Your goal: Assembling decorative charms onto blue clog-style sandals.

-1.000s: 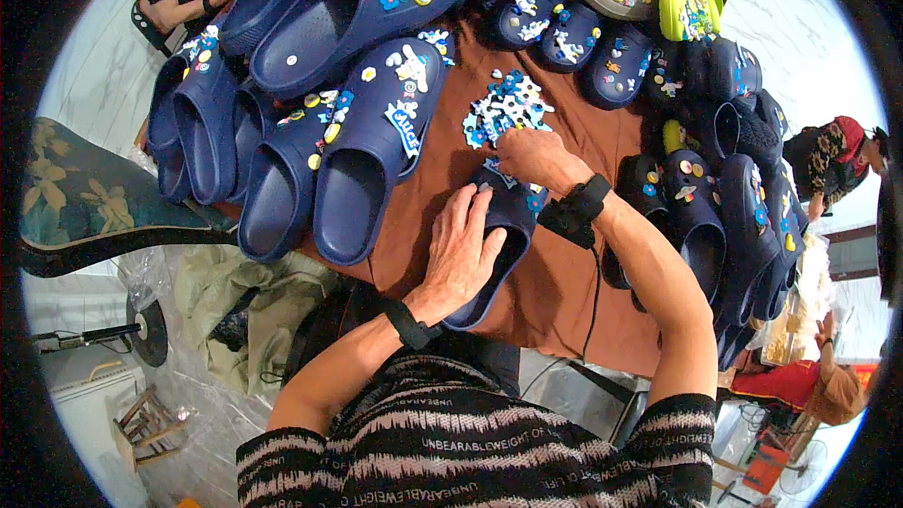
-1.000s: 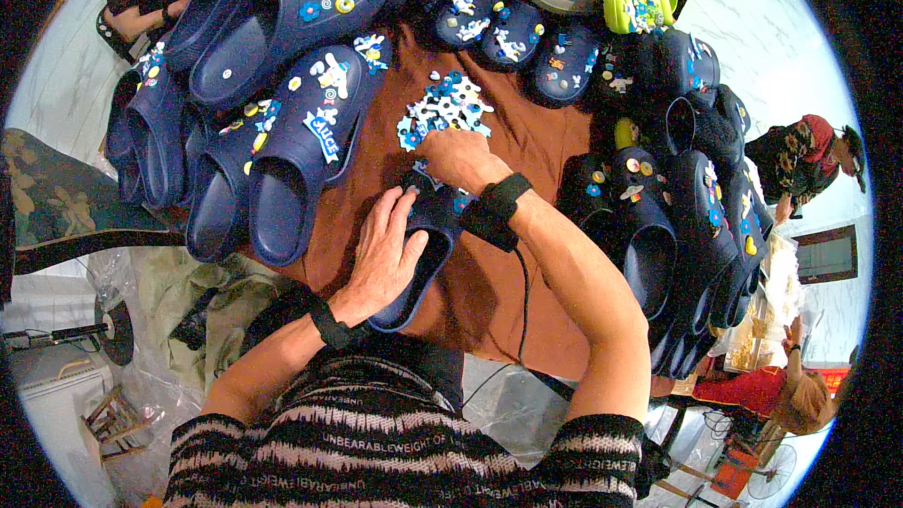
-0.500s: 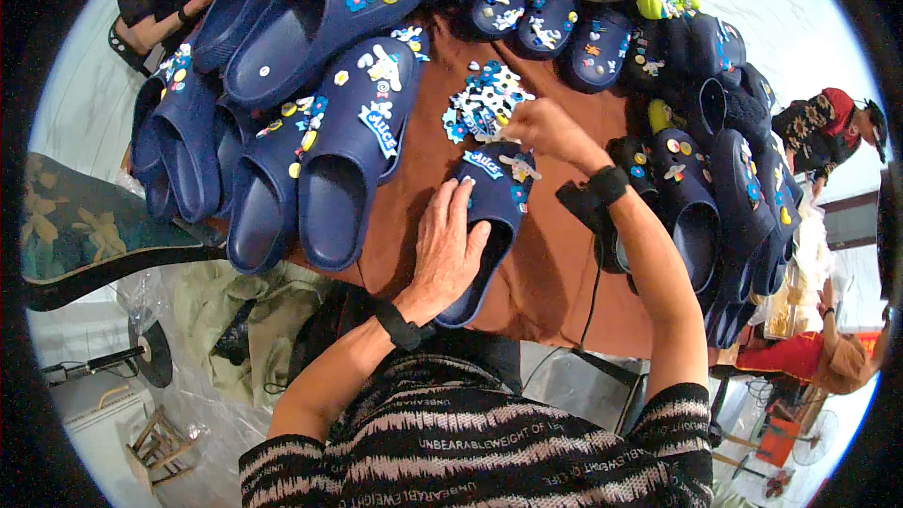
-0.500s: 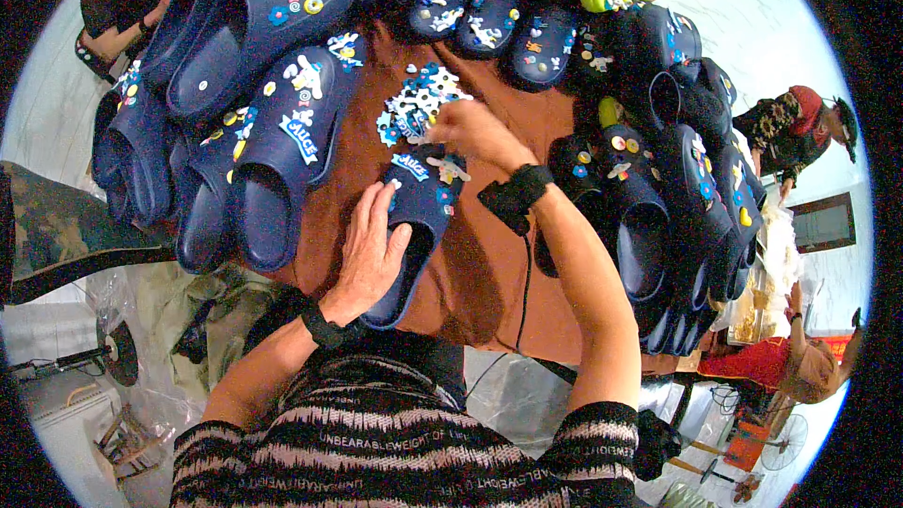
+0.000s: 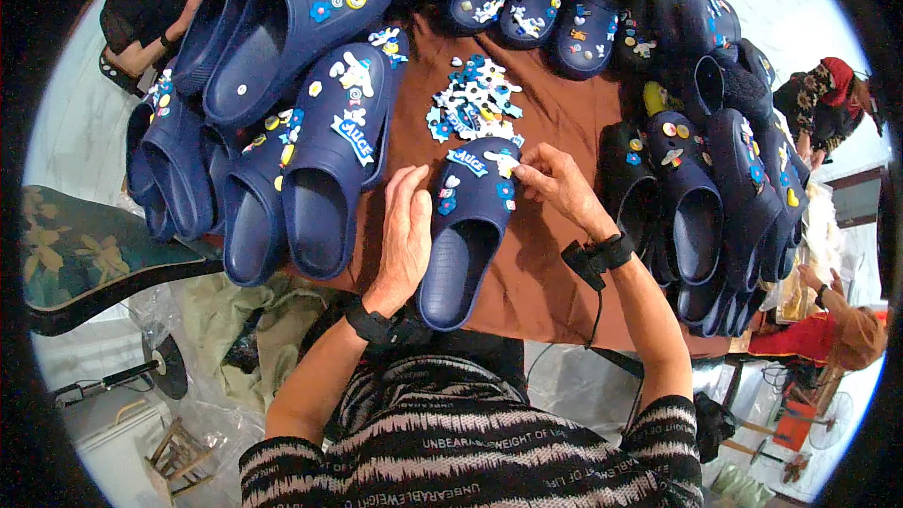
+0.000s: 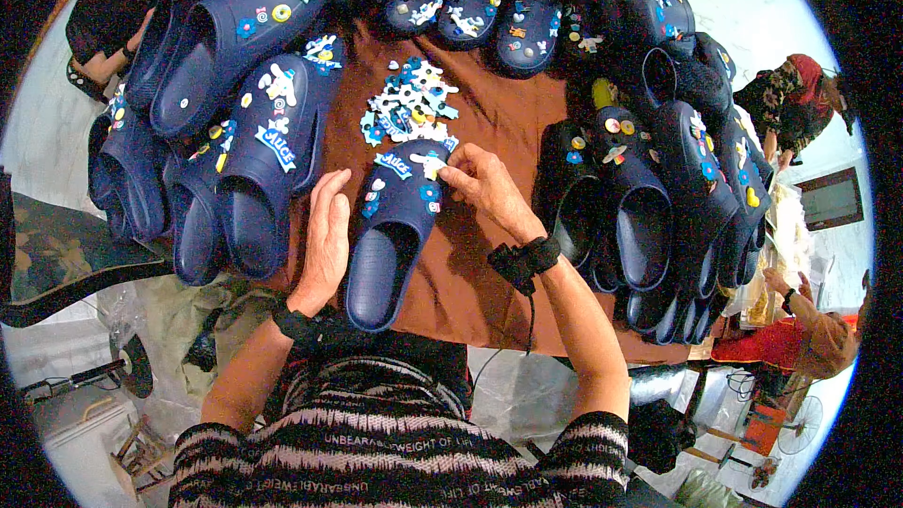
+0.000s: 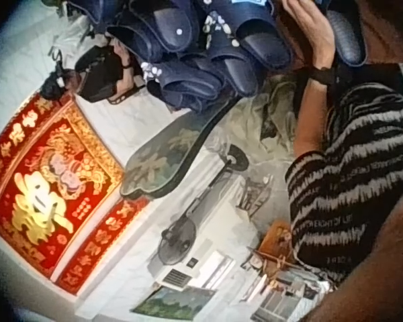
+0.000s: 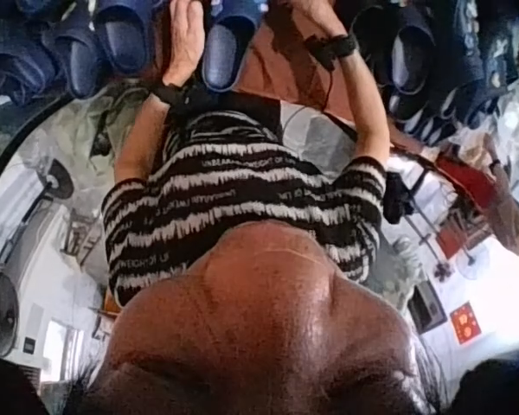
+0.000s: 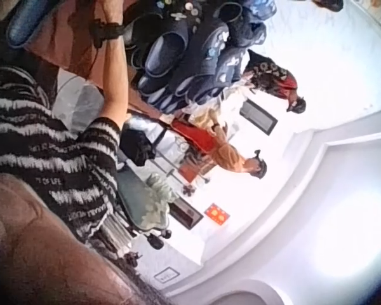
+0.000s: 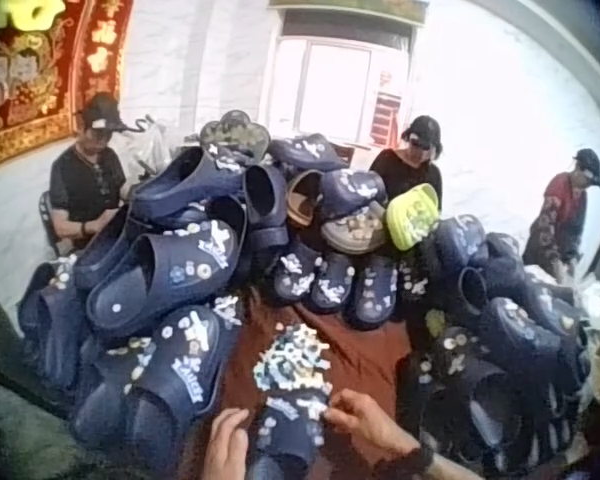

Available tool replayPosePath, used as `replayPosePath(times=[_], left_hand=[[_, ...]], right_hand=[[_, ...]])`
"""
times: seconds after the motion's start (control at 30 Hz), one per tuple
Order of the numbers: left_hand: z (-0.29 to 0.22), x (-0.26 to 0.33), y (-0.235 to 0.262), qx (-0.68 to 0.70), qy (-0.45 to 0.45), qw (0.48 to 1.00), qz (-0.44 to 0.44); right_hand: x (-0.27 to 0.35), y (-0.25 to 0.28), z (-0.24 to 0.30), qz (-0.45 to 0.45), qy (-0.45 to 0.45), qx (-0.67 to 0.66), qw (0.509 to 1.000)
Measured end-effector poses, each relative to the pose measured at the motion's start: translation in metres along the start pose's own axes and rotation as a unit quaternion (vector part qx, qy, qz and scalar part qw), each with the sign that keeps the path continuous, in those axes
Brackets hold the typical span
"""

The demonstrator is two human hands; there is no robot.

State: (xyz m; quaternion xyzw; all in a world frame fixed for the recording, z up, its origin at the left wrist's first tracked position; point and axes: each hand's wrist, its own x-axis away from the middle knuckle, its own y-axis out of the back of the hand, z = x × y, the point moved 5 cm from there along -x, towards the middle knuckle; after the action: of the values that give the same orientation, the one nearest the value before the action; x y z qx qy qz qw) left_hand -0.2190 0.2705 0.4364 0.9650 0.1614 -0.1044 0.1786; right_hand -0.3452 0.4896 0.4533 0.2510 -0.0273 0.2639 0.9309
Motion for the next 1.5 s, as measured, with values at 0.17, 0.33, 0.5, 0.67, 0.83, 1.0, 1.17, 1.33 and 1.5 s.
replayPosePath(times=[0.17,0.33,0.5,0.67,0.83,1.0,1.17,1.33,1.5], left_hand=[[-0.019,-0.024,-0.008,0.015,-0.041,0.998,0.047],[-0.027,-0.028,-0.046,-0.117,-0.119,0.978,0.129],[-0.024,-0.027,-0.057,-0.163,-0.098,0.97,0.152],[-0.022,-0.026,-0.059,-0.202,-0.115,0.962,0.142],[-0.021,-0.026,-0.059,-0.191,-0.117,0.964,0.144],[-0.021,-0.026,-0.058,-0.189,-0.113,0.965,0.14],[-0.023,-0.026,-0.058,-0.188,-0.107,0.965,0.149],[-0.02,-0.026,-0.06,-0.191,-0.101,0.964,0.154],[-0.019,-0.026,-0.06,-0.198,-0.084,0.962,0.167]], right_hand=[[-0.007,-0.004,-0.005,-0.014,0.011,-0.046,0.999],[-0.014,-0.006,-0.02,-0.008,0.036,-0.042,0.998],[-0.012,0.001,-0.007,-0.022,0.058,0.069,0.996],[-0.007,0.001,0.016,-0.042,0.099,0.134,0.985],[0.001,-0.011,0.016,-0.07,0.072,0.147,0.984],[0.005,-0.018,0.016,-0.109,0.1,0.144,0.979],[-0.01,0.0,0.008,-0.004,0.009,0.061,0.998],[-0.027,-0.004,0.016,0.023,0.184,0.083,0.979],[-0.024,-0.009,0.029,0.038,0.211,0.253,0.944]])
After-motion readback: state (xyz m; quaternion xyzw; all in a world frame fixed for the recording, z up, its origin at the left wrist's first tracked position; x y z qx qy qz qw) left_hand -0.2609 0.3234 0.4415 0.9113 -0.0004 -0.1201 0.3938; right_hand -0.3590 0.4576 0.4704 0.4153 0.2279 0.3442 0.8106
